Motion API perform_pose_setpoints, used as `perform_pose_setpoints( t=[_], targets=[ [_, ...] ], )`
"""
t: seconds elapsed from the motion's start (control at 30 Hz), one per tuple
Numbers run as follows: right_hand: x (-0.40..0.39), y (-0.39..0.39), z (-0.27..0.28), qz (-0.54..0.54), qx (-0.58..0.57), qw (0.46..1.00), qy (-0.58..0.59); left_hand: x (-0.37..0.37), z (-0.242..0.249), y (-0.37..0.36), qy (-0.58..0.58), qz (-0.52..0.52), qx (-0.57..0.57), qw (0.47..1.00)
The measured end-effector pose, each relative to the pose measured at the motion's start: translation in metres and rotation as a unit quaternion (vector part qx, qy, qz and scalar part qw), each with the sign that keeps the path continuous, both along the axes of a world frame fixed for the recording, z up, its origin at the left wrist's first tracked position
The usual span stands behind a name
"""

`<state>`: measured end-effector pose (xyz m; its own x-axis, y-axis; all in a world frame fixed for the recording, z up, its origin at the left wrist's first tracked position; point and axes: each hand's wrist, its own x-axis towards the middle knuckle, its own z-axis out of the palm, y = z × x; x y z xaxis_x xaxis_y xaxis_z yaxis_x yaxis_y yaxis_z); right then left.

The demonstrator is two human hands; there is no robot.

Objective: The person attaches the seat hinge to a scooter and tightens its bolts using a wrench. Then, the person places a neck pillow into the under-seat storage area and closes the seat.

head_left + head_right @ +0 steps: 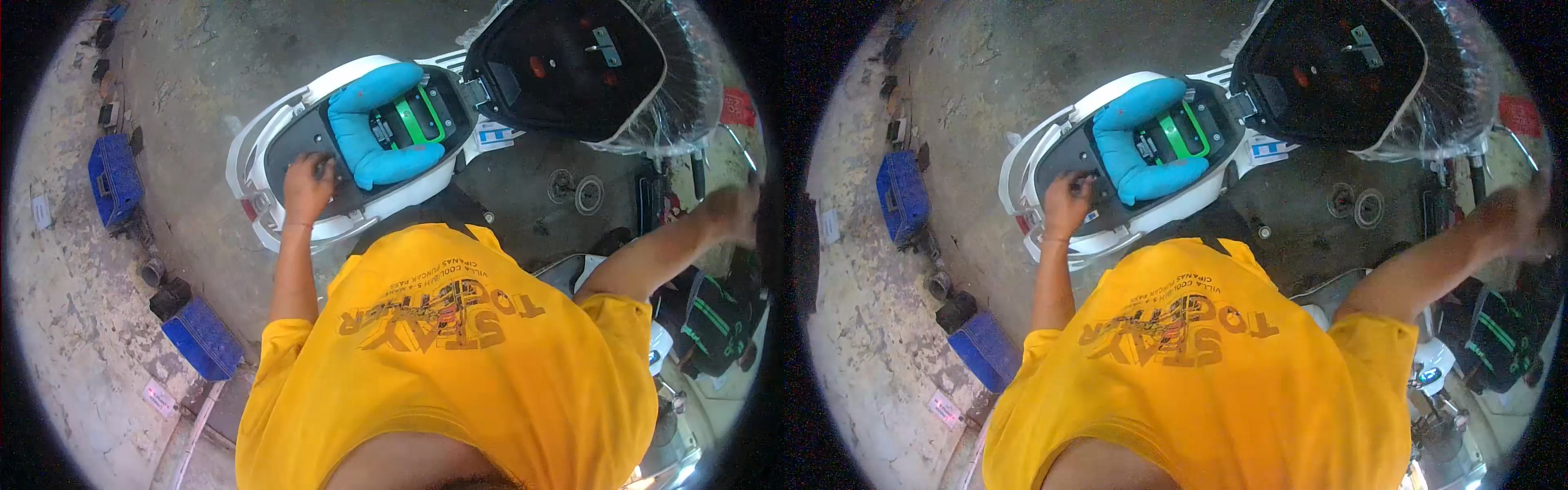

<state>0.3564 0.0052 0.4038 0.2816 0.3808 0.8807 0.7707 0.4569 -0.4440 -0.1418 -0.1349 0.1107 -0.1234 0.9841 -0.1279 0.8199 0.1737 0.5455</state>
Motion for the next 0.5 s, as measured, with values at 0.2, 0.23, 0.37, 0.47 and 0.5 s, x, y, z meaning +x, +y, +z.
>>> perform_pose_setpoints(
  t=[0.2,0.23,0.37,0.47,0.5],
  targets=[
    [0.049,0.072,-0.048,-0.071,-0.260,0.952,-0.144,0.073,-0.060,0.051,0.199,-0.271,-0.029,0.941],
    [0.019,0.064,-0.046,-0.077,-0.209,0.968,-0.118,0.075,-0.076,0.058,0.196,-0.275,-0.023,0.941],
    [0.021,0.066,-0.042,-0.129,-0.241,0.952,-0.136,0.090,-0.085,0.086,0.256,-0.324,-0.197,0.889],
    [0.019,0.056,-0.040,-0.124,-0.218,0.939,-0.234,0.092,-0.081,0.094,0.253,-0.341,-0.224,0.877],
    [0.004,0.049,-0.039,-0.158,-0.214,0.928,-0.260,0.092,-0.075,0.094,0.252,-0.342,-0.219,0.879]
  ],
)
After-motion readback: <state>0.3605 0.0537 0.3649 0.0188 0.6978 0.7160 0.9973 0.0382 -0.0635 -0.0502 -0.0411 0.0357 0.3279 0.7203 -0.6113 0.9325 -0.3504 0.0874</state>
